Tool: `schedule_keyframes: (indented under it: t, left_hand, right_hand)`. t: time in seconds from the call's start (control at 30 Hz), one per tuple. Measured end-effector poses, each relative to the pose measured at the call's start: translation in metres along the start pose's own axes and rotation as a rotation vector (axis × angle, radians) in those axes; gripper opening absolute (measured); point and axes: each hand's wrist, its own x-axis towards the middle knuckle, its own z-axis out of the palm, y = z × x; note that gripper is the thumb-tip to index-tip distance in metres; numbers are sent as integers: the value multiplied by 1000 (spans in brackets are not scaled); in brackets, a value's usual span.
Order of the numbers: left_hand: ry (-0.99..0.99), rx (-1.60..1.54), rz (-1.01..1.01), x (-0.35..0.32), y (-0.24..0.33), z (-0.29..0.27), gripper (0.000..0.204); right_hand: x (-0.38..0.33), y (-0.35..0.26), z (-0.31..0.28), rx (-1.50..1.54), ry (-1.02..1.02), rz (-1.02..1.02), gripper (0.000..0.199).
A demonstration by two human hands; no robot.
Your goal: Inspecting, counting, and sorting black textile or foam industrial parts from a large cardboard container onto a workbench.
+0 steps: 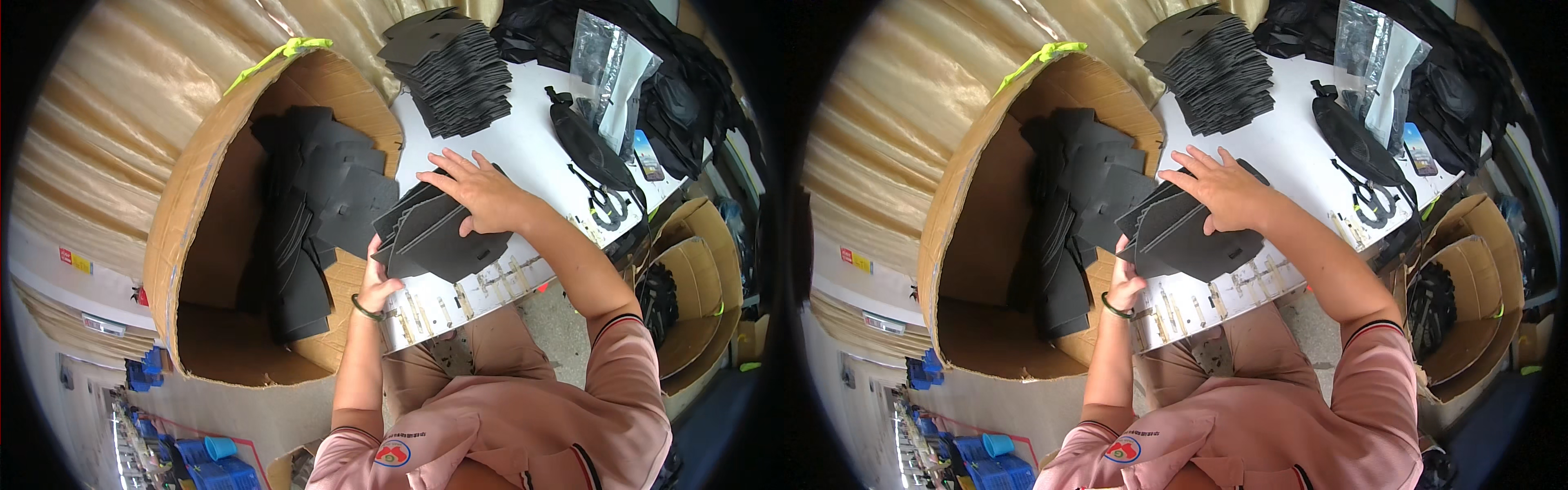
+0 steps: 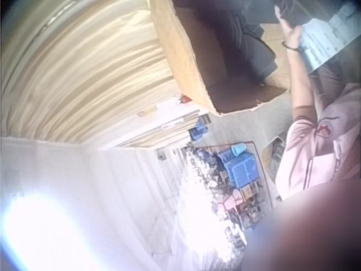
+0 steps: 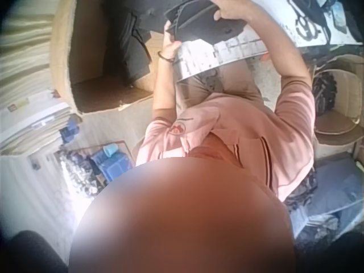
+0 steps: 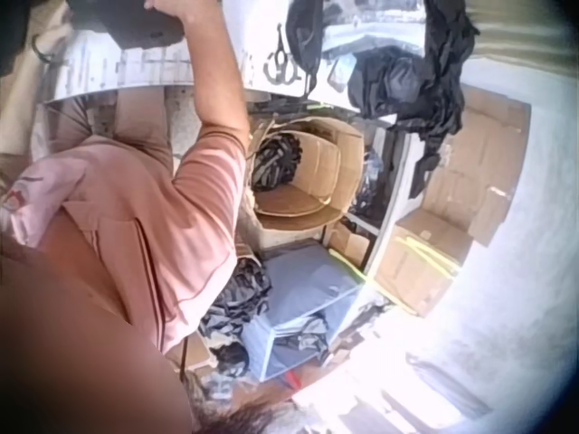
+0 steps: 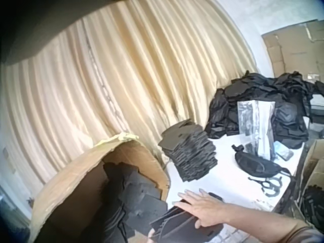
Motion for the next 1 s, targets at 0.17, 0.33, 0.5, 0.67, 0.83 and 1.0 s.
schedule_keyframes:
  t: [0.17,0.33,0.5,0.67,0.83,1.0]
  left_hand:
    - [273,19,1,4,-25,29,101]
    - [338,47,18,2,-38,42,96]
    - [400,118,75,9,-38,59,93]
    - [417,151,66,10,-44,76,81]
    - [417,88,5,9,-47,80,76]
    - [392,137,70,16,-38,96,68]
  right_hand:
    - [7,11,5,143,6,-67,77]
    - [2,13,25,271,247,-242,36]
    - [-6,29,38,689,545,-71,9]
    - [-12,30,39,770,661,18,11]
    - [-18,20,39,421,604,-60,12]
    - [-39,43,41,575,749,126,4]
